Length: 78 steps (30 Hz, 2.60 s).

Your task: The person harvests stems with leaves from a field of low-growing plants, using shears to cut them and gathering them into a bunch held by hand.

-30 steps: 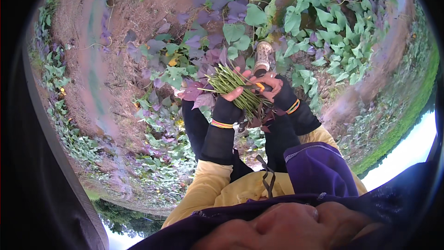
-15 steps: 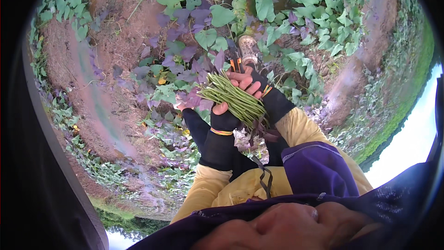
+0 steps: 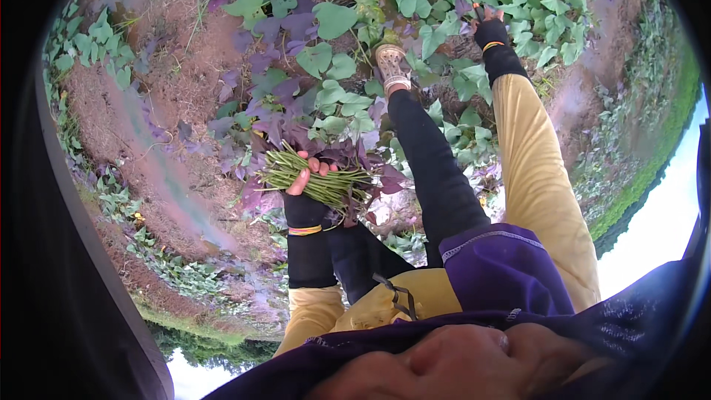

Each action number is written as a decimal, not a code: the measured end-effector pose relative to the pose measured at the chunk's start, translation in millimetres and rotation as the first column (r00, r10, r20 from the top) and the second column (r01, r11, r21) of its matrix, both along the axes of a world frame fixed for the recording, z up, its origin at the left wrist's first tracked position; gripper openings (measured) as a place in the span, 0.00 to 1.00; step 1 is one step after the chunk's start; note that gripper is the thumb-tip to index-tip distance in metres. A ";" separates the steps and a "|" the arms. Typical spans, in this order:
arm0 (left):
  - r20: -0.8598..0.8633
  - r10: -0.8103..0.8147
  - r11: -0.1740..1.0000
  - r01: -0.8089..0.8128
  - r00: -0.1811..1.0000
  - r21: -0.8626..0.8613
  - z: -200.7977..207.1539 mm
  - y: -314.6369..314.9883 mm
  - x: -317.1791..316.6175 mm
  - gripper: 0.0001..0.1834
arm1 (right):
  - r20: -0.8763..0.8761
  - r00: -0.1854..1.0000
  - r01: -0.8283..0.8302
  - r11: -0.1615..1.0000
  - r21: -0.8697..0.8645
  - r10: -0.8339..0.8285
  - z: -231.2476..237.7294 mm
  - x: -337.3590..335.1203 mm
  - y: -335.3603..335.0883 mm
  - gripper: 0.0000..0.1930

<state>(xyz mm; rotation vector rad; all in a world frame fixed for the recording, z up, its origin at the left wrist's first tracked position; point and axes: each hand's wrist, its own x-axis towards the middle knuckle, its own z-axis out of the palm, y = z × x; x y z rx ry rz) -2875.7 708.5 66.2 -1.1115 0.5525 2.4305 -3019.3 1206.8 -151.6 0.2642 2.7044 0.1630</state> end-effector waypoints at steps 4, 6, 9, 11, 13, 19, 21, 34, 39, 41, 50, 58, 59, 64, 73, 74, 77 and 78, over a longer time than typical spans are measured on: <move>0.051 -0.090 0.993 0.094 0.995 -0.076 -13.4 4.8 -1.2 0.19 | 0.334 0.942 -0.104 0.979 0.174 0.041 -12.7 25.0 52.2 0.25; 0.064 -0.131 0.988 0.136 0.989 -0.079 -14.0 25.3 -14.3 0.18 | 0.377 0.893 0.299 0.951 -0.084 -0.247 -18.0 59.0 47.7 0.22; 0.054 -0.225 0.974 0.226 0.973 -0.019 -27.0 76.6 -41.7 0.16 | 0.253 0.897 0.398 0.911 -0.104 -0.363 -16.3 124.9 50.9 0.19; 0.047 -0.287 0.957 0.289 0.957 -0.037 -25.6 99.8 -56.6 0.16 | 0.234 0.829 0.552 0.810 -0.198 -0.508 -5.4 146.1 15.4 0.19; 0.089 -0.337 0.940 0.340 0.937 -0.020 -29.4 125.3 -71.4 0.16 | 0.170 0.731 0.673 0.655 -0.344 -0.661 11.7 156.0 4.8 0.19; 0.225 -0.594 0.777 0.623 0.772 -0.089 -71.0 220.0 -118.4 0.18 | 0.489 0.193 0.747 -0.196 -0.635 -0.850 69.1 163.4 3.4 0.15; 0.258 -0.650 0.704 0.694 0.715 -0.149 -80.8 242.1 -130.2 0.17 | 0.508 0.189 0.681 -0.260 -0.684 -0.840 85.2 156.9 4.7 0.14; 0.303 -0.678 0.678 0.729 0.670 -0.093 -37.9 218.3 -102.8 0.18 | 0.708 0.495 0.740 -0.183 -0.648 -0.504 189.6 89.2 -21.0 0.12; -0.192 -0.699 0.674 0.725 0.688 0.145 6.7 263.9 -119.3 0.20 | 0.773 0.606 0.692 -0.354 -0.629 -0.189 237.7 -1.9 -48.1 0.13; -0.219 -0.567 0.710 0.606 0.794 0.359 31.5 262.3 -128.3 0.28 | 0.749 0.658 0.699 -0.306 -0.647 -0.081 249.9 -22.2 -47.9 0.15; -0.141 -0.194 0.855 0.238 0.971 0.462 21.3 171.1 -97.5 0.22 | 0.843 0.473 0.873 -0.010 -0.487 0.257 252.8 -83.6 -158.2 0.15; 0.196 0.455 0.853 -0.489 0.869 0.185 -20.5 72.7 -137.0 0.14 | 0.751 0.660 0.749 -0.105 -0.654 0.032 140.1 -150.6 -291.2 0.21; 0.273 0.446 0.863 -0.490 0.852 0.122 -28.1 60.5 -144.7 0.14 | 0.714 0.698 0.715 -0.070 -0.695 0.049 136.8 -163.2 -310.3 0.21; 0.344 0.493 0.850 -0.526 0.799 0.005 -28.6 3.9 -190.9 0.12 | 0.693 0.717 0.691 0.054 -0.721 0.073 147.8 -191.3 -382.7 0.23; -0.053 0.626 0.758 -0.623 0.778 -0.192 38.1 -183.9 -241.5 0.11 | 0.718 0.691 0.714 -0.074 -0.696 -0.080 173.1 -175.7 -429.5 0.20; -0.116 0.599 0.763 -0.608 0.793 -0.218 43.7 -193.5 -251.6 0.13 | 0.671 0.735 0.673 -0.012 -0.739 -0.098 161.8 -175.9 -423.0 0.19; -0.078 0.513 0.758 -0.494 0.855 -0.426 56.2 -216.7 -255.6 0.12 | 0.493 0.868 0.497 0.133 -0.858 -0.061 149.3 -166.6 -426.4 0.16; -0.075 0.493 0.753 -0.468 0.867 -0.462 61.1 -227.0 -251.8 0.12 | 0.546 0.838 0.539 0.168 -0.825 -0.003 151.8 -166.4 -431.7 0.16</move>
